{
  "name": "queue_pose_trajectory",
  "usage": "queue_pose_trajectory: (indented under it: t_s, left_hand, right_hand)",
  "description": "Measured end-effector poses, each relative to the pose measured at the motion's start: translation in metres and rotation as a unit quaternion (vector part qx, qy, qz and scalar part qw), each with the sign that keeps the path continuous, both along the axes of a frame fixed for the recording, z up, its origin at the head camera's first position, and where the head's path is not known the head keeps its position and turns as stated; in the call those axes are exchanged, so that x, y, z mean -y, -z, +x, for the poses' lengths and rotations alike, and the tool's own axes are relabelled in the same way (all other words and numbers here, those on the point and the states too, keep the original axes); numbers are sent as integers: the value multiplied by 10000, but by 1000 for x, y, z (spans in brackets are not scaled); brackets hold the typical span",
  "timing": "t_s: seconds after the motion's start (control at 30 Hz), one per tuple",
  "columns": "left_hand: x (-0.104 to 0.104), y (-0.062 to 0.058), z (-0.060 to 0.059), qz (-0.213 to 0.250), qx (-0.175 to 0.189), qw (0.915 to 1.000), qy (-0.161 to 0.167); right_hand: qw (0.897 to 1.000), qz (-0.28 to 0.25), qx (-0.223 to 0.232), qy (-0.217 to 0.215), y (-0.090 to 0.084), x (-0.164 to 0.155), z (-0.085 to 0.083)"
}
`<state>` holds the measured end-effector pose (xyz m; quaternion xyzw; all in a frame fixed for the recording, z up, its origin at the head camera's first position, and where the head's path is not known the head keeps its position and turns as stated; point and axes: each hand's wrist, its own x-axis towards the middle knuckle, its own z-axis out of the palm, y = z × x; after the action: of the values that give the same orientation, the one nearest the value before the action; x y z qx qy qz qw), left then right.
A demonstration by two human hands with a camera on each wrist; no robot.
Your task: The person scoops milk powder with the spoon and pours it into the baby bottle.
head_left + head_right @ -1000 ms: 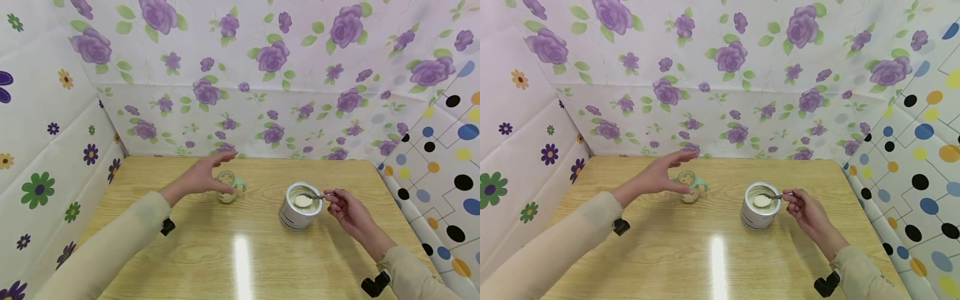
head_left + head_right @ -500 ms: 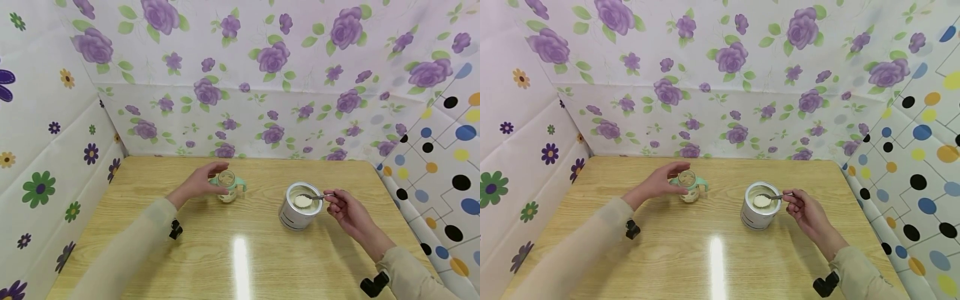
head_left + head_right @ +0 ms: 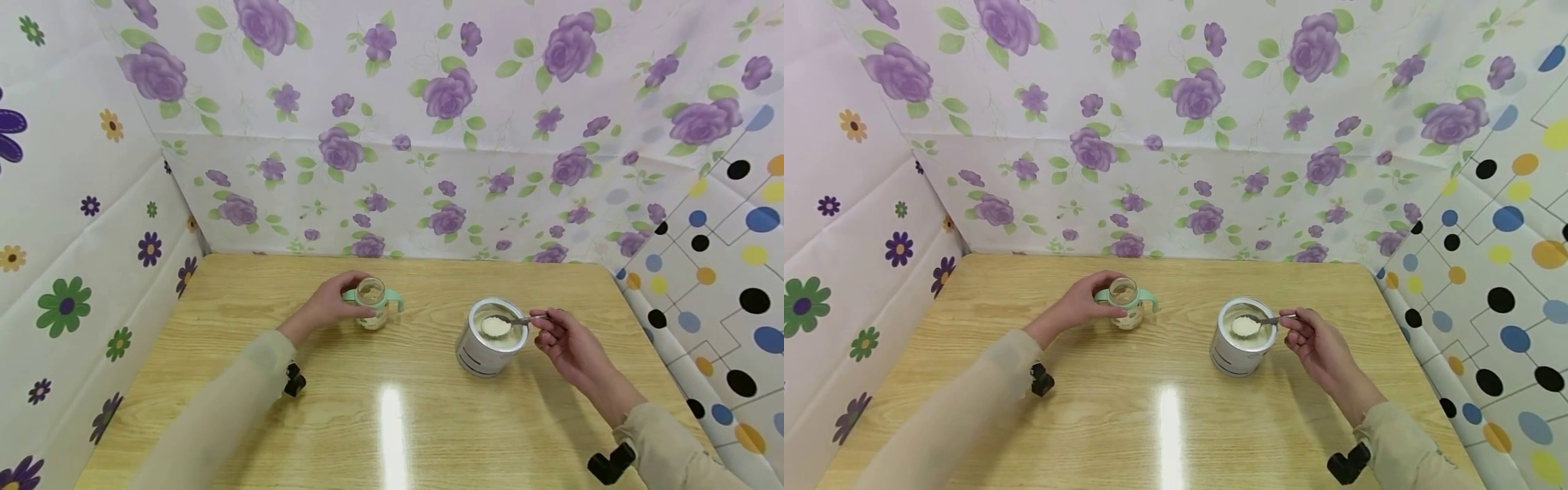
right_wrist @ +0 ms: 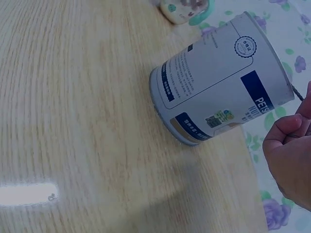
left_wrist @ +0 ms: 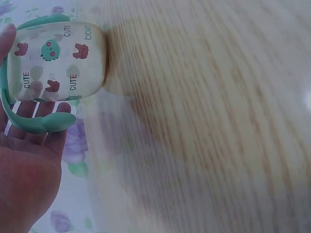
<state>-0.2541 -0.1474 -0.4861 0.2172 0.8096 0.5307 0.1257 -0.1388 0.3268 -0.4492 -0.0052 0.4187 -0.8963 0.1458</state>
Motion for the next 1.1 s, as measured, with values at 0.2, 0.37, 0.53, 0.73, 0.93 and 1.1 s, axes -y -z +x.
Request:
queue_pose_trajectory:
  t_s: [0.2,0.37,0.53,0.73,0.93,1.1]
  left_hand:
    - [-1,1,1,82,73,9999,-15]
    - [1,2,1,119,66,9999,-70]
    - [0,3,1,158,53,9999,-25]
    - [0,2,2,119,48,9999,22]
    - [0,4,0,90,-14,10000,-1]
    - [-1,4,0,107,-12,9999,-13]
  right_hand:
    - [9996,-276,-26,50,-17,0,-1]
    - [9988,-496,-31,37,-42,8,-10]
    - [9991,-407,-11,86,-70,30,-24]
    - [9997,-169,170,60,-90,73,-47]
    - [9995,-69,278,118,-97,125,-67]
    - [9992,102,324,201,-92,162,-77]
